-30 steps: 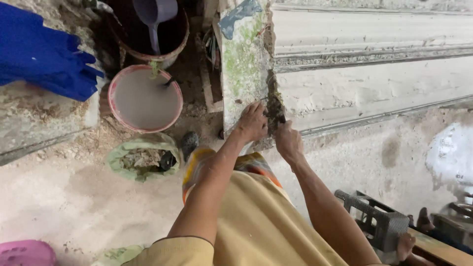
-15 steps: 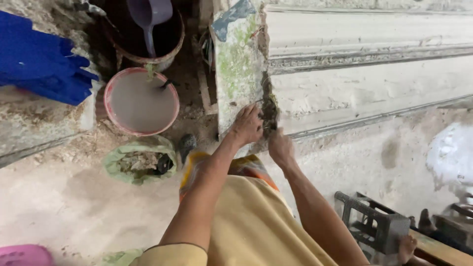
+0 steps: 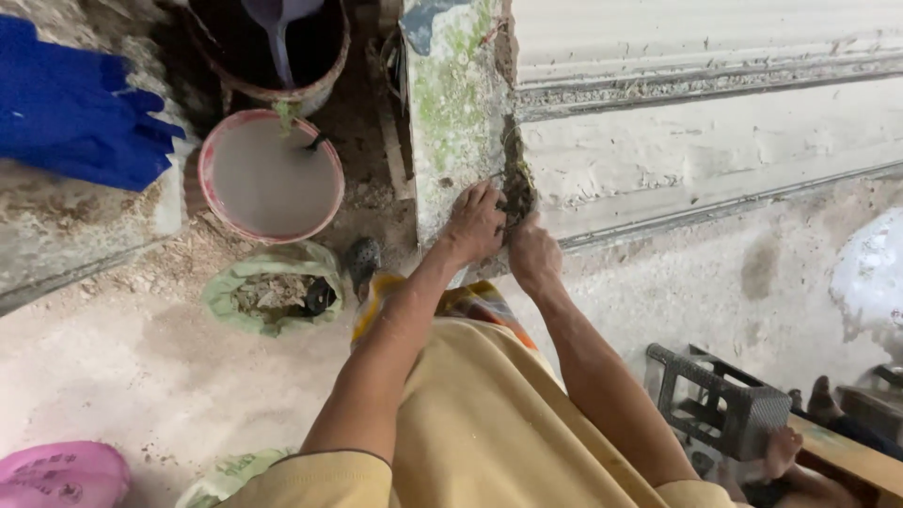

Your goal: Smoothing and cleaning plaster decorative molding using scrapers and a brush.

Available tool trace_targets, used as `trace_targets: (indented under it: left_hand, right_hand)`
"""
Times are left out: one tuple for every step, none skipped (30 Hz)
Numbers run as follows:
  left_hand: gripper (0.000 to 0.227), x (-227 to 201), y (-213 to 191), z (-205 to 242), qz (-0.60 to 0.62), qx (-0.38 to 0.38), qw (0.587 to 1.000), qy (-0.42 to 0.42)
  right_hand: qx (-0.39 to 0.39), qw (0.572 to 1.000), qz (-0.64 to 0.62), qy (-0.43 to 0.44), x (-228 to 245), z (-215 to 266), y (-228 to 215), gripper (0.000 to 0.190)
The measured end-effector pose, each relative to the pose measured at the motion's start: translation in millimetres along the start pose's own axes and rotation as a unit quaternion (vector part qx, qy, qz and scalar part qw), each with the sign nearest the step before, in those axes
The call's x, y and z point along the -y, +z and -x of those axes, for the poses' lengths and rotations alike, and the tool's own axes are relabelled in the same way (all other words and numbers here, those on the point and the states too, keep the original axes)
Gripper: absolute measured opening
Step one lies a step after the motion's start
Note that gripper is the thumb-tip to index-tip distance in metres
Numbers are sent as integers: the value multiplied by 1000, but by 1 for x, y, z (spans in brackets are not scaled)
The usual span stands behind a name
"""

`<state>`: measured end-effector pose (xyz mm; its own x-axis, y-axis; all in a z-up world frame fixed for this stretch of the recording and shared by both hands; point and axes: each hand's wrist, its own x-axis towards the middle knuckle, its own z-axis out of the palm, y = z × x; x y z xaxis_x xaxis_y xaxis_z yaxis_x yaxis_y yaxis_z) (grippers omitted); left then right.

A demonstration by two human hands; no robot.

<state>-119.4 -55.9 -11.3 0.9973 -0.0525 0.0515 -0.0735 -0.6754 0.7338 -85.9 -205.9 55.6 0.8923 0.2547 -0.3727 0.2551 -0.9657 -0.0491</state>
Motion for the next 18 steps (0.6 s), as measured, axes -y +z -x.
trace_targets:
  left_hand:
    - [17,5,5,-3,-5,-6,1000,8]
    - [17,8,-2,-6,-11,-12,1000,12]
    - [18,6,-4,-1,18,-24,999,14]
    - [19,5,-4,4,47,-36,998,16]
    - [19,3,-11,5,46,-35,998,12]
    - [17,1,-18,6,38,-26,999,14]
    - [15,-4,-22,6,33,-14,999,18]
    - [15,2,-19,4,35,-11,999,16]
    - [26,3,-13,5,51,-45,997,22]
    - [43,3,-7,5,67,-80,994,26]
    - [43,7,-4,3,63,-79,994,30]
    - [50,9,-2,2,66,-84,994,32]
    - [59,8,3,5,72,-84,993,33]
    - [59,11,-3,2,70,-79,994,36]
    - [64,8,-5,2,86,-77,993,26]
    - [70,5,-7,3,102,-75,992,15]
    - [70,3,-8,-5,94,-85,992,26]
    - [75,2,-9,-13,89,-66,994,23]
  right_hand:
    - [-12,1000,4,-2,2,-9,7,31]
    - [-21,1000,1,-5,5,-6,2,31]
    - [-11,1000,-20,17,5,5,-1,32]
    - [-1,998,-41,40,4,15,-3,34]
    - [2,998,-41,38,6,20,-8,34]
    - [32,997,-48,53,7,23,-13,34]
    - [61,994,-53,71,6,29,-19,34]
    - [65,994,-53,73,6,29,-20,34]
    - [37,996,-51,62,4,34,-23,35]
    - [8,997,-50,50,1,38,-27,35]
    - [5,997,-54,50,-1,29,-14,35]
    - [4,999,-31,42,-3,19,-3,34]
    - [8,999,-8,38,-7,16,8,35]
    - [8,999,-12,42,-12,16,18,35]
    - [13,998,-36,43,-20,25,26,32]
    - [18,997,-60,44,-28,34,34,28]
    - [3,997,-63,38,-31,32,35,28]
    - [-3,997,-75,36,-33,30,35,29]
